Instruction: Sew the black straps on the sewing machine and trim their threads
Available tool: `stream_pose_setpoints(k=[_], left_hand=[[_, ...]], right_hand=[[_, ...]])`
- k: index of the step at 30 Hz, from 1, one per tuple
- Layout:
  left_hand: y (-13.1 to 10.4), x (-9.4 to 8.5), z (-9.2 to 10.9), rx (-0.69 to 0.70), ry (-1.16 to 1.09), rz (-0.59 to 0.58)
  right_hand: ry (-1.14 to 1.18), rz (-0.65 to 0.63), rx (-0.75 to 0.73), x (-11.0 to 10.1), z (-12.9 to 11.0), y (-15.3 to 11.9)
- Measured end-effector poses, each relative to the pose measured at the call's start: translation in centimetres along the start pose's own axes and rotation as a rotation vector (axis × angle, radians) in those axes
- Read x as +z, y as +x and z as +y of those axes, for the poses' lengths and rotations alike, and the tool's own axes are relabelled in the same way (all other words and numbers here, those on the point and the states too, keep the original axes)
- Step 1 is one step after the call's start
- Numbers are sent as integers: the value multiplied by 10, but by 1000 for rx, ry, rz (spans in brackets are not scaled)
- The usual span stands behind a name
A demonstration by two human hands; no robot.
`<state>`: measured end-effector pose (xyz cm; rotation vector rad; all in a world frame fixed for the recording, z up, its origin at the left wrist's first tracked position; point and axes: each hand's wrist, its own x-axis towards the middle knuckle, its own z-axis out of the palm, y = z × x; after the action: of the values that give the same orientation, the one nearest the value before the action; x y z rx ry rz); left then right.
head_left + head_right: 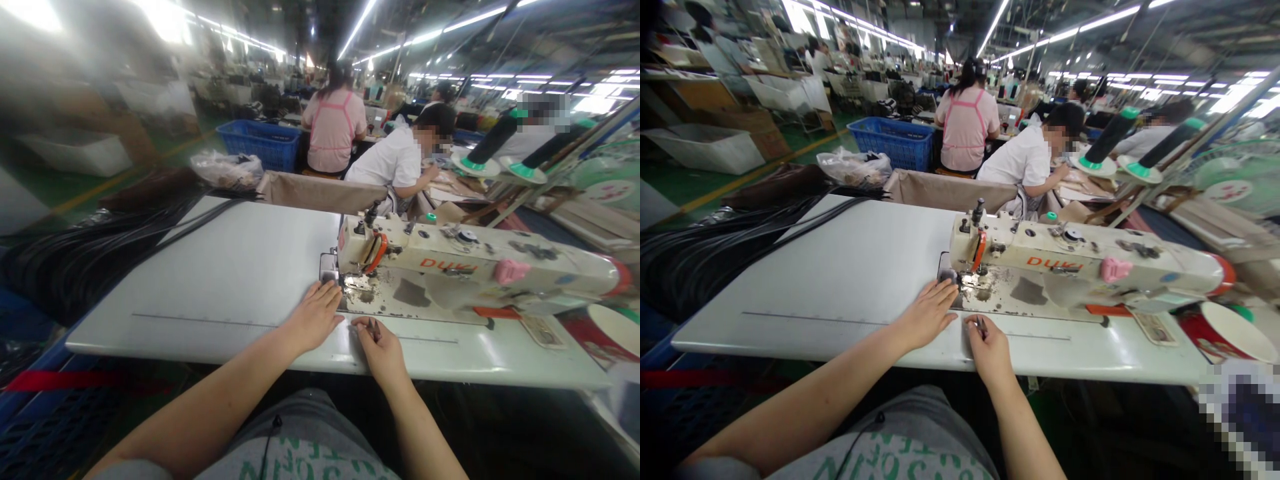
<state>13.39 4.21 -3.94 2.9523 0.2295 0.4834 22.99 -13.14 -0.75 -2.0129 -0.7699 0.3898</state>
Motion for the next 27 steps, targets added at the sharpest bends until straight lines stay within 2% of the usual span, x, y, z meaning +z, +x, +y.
stream_pose_setpoints(k=[8,17,27], left_hand=[[9,5,-6,-49,-9,-22],[18,-4,-6,-120,-41,-6],[19,-8,-8,-138,-58,-37]], right_hand=[[5,-22,-14,0,2,-4],[4,-4,-10,1,4,-6],[28,6,-18,2,6,-4]])
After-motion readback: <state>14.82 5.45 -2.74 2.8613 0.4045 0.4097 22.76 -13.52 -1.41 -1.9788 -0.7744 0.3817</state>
